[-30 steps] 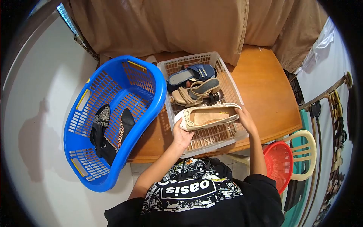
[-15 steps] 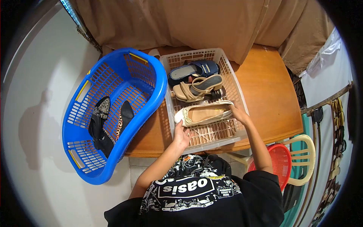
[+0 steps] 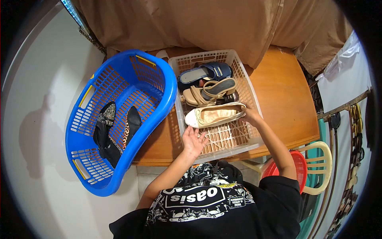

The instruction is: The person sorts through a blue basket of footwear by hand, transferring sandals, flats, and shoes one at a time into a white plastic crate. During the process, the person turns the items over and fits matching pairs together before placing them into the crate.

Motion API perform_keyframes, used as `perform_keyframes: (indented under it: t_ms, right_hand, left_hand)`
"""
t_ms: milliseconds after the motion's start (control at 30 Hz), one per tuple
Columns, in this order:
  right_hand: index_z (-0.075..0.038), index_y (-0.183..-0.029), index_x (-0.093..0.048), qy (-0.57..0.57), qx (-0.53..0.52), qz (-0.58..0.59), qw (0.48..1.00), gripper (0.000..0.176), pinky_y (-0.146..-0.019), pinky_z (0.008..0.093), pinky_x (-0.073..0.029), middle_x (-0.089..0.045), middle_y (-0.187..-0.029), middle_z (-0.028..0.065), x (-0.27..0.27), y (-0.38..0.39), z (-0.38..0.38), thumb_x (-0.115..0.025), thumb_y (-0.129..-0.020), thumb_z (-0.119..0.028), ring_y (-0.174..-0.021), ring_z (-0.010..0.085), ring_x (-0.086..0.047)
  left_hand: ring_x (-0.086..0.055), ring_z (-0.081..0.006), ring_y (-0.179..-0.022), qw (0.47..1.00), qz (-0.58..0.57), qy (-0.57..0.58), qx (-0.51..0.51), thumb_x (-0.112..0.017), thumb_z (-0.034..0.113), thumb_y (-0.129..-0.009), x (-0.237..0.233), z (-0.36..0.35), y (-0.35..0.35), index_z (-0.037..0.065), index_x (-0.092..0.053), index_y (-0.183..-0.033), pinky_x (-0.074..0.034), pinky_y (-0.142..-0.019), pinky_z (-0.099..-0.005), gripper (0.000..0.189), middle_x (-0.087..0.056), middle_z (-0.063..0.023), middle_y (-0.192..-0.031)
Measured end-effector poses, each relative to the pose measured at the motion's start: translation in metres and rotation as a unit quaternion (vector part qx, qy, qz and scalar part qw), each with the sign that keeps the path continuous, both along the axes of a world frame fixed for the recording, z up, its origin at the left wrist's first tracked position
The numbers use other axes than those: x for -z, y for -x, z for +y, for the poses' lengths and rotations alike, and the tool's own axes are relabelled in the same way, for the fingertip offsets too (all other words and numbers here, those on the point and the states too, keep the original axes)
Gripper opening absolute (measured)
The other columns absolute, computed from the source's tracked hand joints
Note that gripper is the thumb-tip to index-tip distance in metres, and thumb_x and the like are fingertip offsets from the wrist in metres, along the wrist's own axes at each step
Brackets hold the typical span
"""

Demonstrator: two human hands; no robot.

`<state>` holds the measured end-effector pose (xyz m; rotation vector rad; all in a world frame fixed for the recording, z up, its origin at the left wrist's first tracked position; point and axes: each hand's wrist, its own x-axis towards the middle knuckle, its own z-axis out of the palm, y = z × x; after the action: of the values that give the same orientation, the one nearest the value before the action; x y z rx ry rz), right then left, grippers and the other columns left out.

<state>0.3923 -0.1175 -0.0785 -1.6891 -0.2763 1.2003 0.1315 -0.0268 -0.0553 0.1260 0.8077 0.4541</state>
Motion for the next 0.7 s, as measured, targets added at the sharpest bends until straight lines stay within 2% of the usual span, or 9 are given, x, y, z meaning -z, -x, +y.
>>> perform_keyframes:
  t_ms: [167, 233, 300, 367, 433, 500, 533, 600, 700]
  right_hand:
    - [-0.013, -0.126, -0.032, 0.048, -0.038, -0.090, 0.994, 0.042, -0.081, 0.0401, -0.044, -0.041, -0.119, 0.0151, -0.018, 0.014, -0.002, -0.044, -0.086, -0.016, -0.104, 0.0258, -0.045]
    - [-0.012, -0.126, -0.032, 0.054, -0.065, -0.124, 0.989, 0.043, -0.084, 0.0386, -0.042, -0.041, -0.119, 0.0166, -0.014, 0.016, -0.005, -0.046, -0.086, -0.016, -0.105, 0.0263, -0.046]
    - [-0.012, -0.126, -0.033, -0.054, -0.159, -0.433, 0.886, 0.045, -0.089, 0.0377, -0.038, -0.038, -0.121, 0.0229, 0.011, 0.008, -0.014, -0.048, -0.083, -0.014, -0.110, 0.0310, -0.043]
    - [-0.012, -0.126, -0.034, -0.027, -0.151, -0.415, 0.897, 0.046, -0.091, 0.0390, -0.035, -0.035, -0.122, 0.0260, -0.024, 0.028, -0.016, -0.050, -0.082, -0.013, -0.113, 0.0348, -0.039]
    - [-0.012, -0.125, -0.035, -0.002, -0.145, -0.395, 0.907, 0.048, -0.094, 0.0404, -0.032, -0.033, -0.123, 0.0291, -0.052, 0.048, -0.013, -0.051, -0.081, -0.013, -0.115, 0.0386, -0.035]
    - [-0.015, -0.126, -0.035, -0.008, -0.167, -0.500, 0.850, 0.049, -0.095, 0.0404, -0.031, -0.027, -0.127, 0.0307, -0.067, 0.062, -0.007, -0.052, -0.080, -0.011, -0.117, 0.0421, -0.031]
    - [-0.015, -0.126, -0.035, -0.011, -0.169, -0.501, 0.849, 0.049, -0.095, 0.0404, -0.031, -0.027, -0.127, 0.0307, -0.077, 0.070, -0.002, -0.052, -0.080, -0.011, -0.117, 0.0421, -0.031]
    - [-0.017, -0.126, -0.035, -0.065, -0.170, -0.482, 0.857, 0.050, -0.095, 0.0404, -0.031, -0.023, -0.129, 0.0302, -0.092, 0.089, 0.010, -0.053, -0.080, -0.011, -0.118, 0.0437, -0.029]
    - [-0.014, -0.126, -0.034, -0.133, -0.198, -0.507, 0.828, 0.050, -0.095, 0.0403, -0.031, -0.022, -0.130, 0.0289, -0.106, 0.113, 0.030, -0.053, -0.080, -0.011, -0.118, 0.0433, -0.029]
  left_hand:
    - [-0.010, -0.0281, -0.129, 0.999, -0.035, 0.017, -0.005, -0.035, 0.044, -0.083, -0.001, 0.001, 0.001, 0.024, -0.017, -0.135, -0.008, -0.103, -0.0456, 0.058, -0.012, -0.0019, -0.141]
    - [-0.011, -0.0286, -0.129, 0.996, -0.083, 0.023, -0.023, -0.037, 0.044, -0.082, -0.001, 0.002, 0.003, 0.021, -0.018, -0.134, -0.011, -0.103, -0.0462, 0.060, -0.012, -0.0058, -0.141]
    - [-0.013, -0.0282, -0.129, 0.993, -0.098, 0.067, -0.023, -0.038, 0.046, -0.081, -0.005, 0.006, 0.007, 0.021, -0.021, -0.133, -0.010, -0.102, -0.0459, 0.061, -0.015, -0.0056, -0.140]
    - [-0.014, -0.0279, -0.128, 0.987, -0.113, 0.112, -0.025, -0.039, 0.047, -0.079, -0.012, 0.011, 0.013, 0.021, -0.025, -0.132, -0.009, -0.102, -0.0456, 0.061, -0.017, -0.0055, -0.139]
    - [-0.020, -0.0311, -0.125, 0.985, -0.161, 0.048, 0.030, -0.040, 0.042, -0.081, -0.028, 0.020, 0.021, 0.008, -0.027, -0.127, -0.018, -0.101, -0.0481, 0.059, -0.022, -0.0158, -0.134]
    - [-0.021, -0.0319, -0.125, 0.986, -0.154, 0.063, 0.011, -0.042, 0.041, -0.081, -0.058, 0.029, 0.027, 0.006, -0.029, -0.124, -0.019, -0.101, -0.0486, 0.057, -0.023, -0.0160, -0.133]
    - [-0.023, -0.0328, -0.124, 0.986, -0.146, 0.078, -0.006, -0.043, 0.039, -0.081, -0.075, 0.032, 0.032, 0.003, -0.031, -0.121, -0.019, -0.101, -0.0490, 0.055, -0.025, -0.0162, -0.131]
    - [-0.024, -0.0335, -0.123, 0.976, -0.206, 0.057, -0.031, -0.045, 0.036, -0.081, -0.101, 0.038, 0.048, 0.001, -0.038, -0.116, -0.019, -0.101, -0.0491, 0.049, -0.027, -0.0162, -0.131]
    - [-0.024, -0.0333, -0.124, 0.961, -0.273, 0.011, -0.030, -0.041, 0.033, -0.083, -0.128, 0.051, 0.078, 0.004, -0.038, -0.121, -0.018, -0.102, -0.0483, 0.048, -0.030, -0.0174, -0.133]
